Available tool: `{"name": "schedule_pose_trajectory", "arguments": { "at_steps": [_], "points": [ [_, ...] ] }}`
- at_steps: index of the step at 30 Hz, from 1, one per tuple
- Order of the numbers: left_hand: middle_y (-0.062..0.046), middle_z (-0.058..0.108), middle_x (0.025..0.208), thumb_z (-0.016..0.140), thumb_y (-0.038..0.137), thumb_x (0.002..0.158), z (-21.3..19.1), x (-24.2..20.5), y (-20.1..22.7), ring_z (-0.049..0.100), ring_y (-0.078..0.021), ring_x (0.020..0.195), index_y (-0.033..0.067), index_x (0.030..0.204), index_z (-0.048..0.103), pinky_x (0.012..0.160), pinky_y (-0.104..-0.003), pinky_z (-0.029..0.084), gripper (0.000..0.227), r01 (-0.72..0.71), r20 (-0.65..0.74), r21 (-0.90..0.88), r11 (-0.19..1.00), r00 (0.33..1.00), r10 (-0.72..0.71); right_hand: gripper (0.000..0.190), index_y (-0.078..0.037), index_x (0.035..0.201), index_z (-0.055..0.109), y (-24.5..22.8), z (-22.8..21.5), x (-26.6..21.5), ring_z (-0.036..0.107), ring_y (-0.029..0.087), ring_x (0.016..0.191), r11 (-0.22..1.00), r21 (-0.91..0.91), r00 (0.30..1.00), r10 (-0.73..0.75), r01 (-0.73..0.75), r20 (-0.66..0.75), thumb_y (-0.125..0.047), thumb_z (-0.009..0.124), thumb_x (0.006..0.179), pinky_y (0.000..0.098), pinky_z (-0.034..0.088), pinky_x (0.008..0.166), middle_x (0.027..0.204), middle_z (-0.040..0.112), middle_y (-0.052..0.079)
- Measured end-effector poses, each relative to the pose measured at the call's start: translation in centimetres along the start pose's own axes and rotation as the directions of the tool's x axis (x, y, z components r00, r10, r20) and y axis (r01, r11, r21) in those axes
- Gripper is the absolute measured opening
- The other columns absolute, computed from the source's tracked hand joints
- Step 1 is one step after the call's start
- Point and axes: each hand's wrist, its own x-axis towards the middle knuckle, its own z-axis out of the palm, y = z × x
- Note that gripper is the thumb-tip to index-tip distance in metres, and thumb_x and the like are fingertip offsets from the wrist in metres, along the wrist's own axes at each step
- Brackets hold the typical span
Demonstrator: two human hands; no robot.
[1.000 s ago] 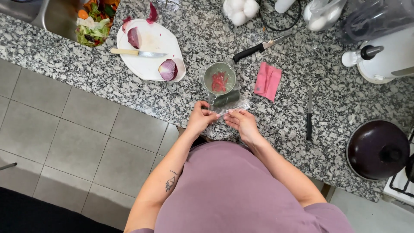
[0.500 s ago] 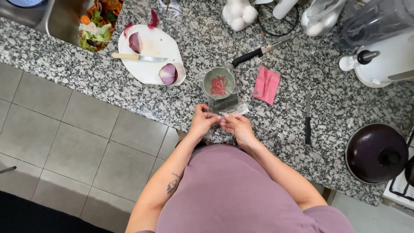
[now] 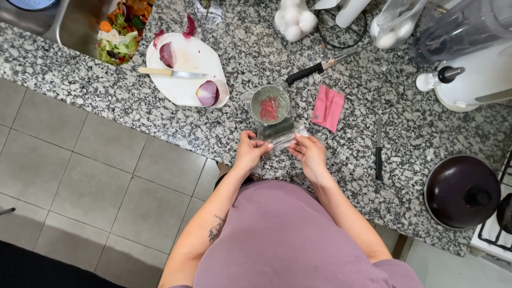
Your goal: The person wipes a plastic container with a cloth, packs a prepared salad into it, and then organizes various plastic containers and lids in a lower kitchen cupboard.
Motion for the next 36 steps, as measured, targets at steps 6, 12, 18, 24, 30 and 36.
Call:
{"name": "schedule_pose_trajectory", "arguments": {
  "at_steps": [6,12,18,24,30,36],
  "points": [
    [-0.008,0.067,0.08,0.076,0.013,0.077,-0.5,-0.4,0.5,0.061,-0.0108,0.062,0.0096,0.106,0.029,0.06,-0.02,0.051,0.055,-0.065,0.032,0.218,0.974,0.998,0.059,0.018,-0.007,0.088,0.056,-1.2,0.7,-1.6,0.068,0.02,0.062,1.0,-0.016,1.0,0.005,-0.005,0.013,-0.015,0.071,0.081,0.0399,0.06,0.065,0.071,0.063,0.006],
    [-0.005,0.07,0.076,0.081,0.031,0.069,-1.6,-0.4,-0.2,0.065,-0.0175,0.065,0.0126,0.102,0.033,0.068,-0.029,0.051,0.061,-0.045,-0.048,0.443,0.895,0.996,0.074,0.014,-0.006,0.084,0.057,0.7,-0.8,1.6,0.068,0.021,0.059,0.995,-0.078,0.998,-0.064,0.065,0.018,-0.011,0.07,0.082,0.0406,0.06,0.065,0.067,0.061,0.006],
    [-0.002,0.067,0.068,0.083,0.045,0.059,-1.9,-2.1,2.3,0.066,-0.0274,0.077,0.0134,0.094,0.037,0.077,-0.037,0.049,0.066,-0.115,-0.078,0.611,0.783,0.976,0.204,0.028,-0.001,0.082,0.062,0.1,-2.3,3.9,0.067,0.025,0.058,0.905,-0.333,0.962,-0.273,0.265,0.022,-0.024,0.057,0.098,0.0395,0.059,0.057,0.065,0.063,0.017],
    [-0.001,0.067,0.066,0.079,0.045,0.065,-3.1,-3.3,3.8,0.067,-0.0273,0.074,0.0131,0.095,0.041,0.073,-0.037,0.05,0.058,-0.178,0.002,0.665,0.725,0.971,0.237,0.025,-0.005,0.089,0.061,-2.6,-3.1,3.5,0.064,0.019,0.056,0.763,-0.447,0.867,-0.496,0.466,0.056,-0.026,0.055,0.103,0.0297,0.056,0.053,0.066,0.062,0.013],
    [-0.005,0.06,0.059,0.066,0.054,0.079,-5.0,-5.2,6.2,0.065,-0.0309,0.065,0.0105,0.095,0.045,0.06,-0.037,0.049,0.051,-0.201,-0.004,0.706,0.679,0.958,0.288,0.025,-0.003,0.101,0.062,-2.6,-0.9,0.4,0.064,0.018,0.062,0.661,-0.443,0.772,-0.622,0.606,0.127,-0.025,0.051,0.105,0.0283,0.055,0.06,0.073,0.063,0.014],
    [-0.009,0.061,0.064,0.062,0.048,0.085,-10.4,-8.0,6.8,0.063,-0.0341,0.074,0.0138,0.096,0.045,0.068,-0.04,0.047,0.04,-0.15,-0.192,0.616,0.773,0.924,0.332,0.019,-0.008,0.105,0.063,-3.2,-0.3,-0.9,0.061,0.013,0.066,0.567,-0.462,0.696,-0.697,0.682,0.172,-0.022,0.05,0.107,0.0212,0.051,0.064,0.077,0.063,0.011]
  ]
}}
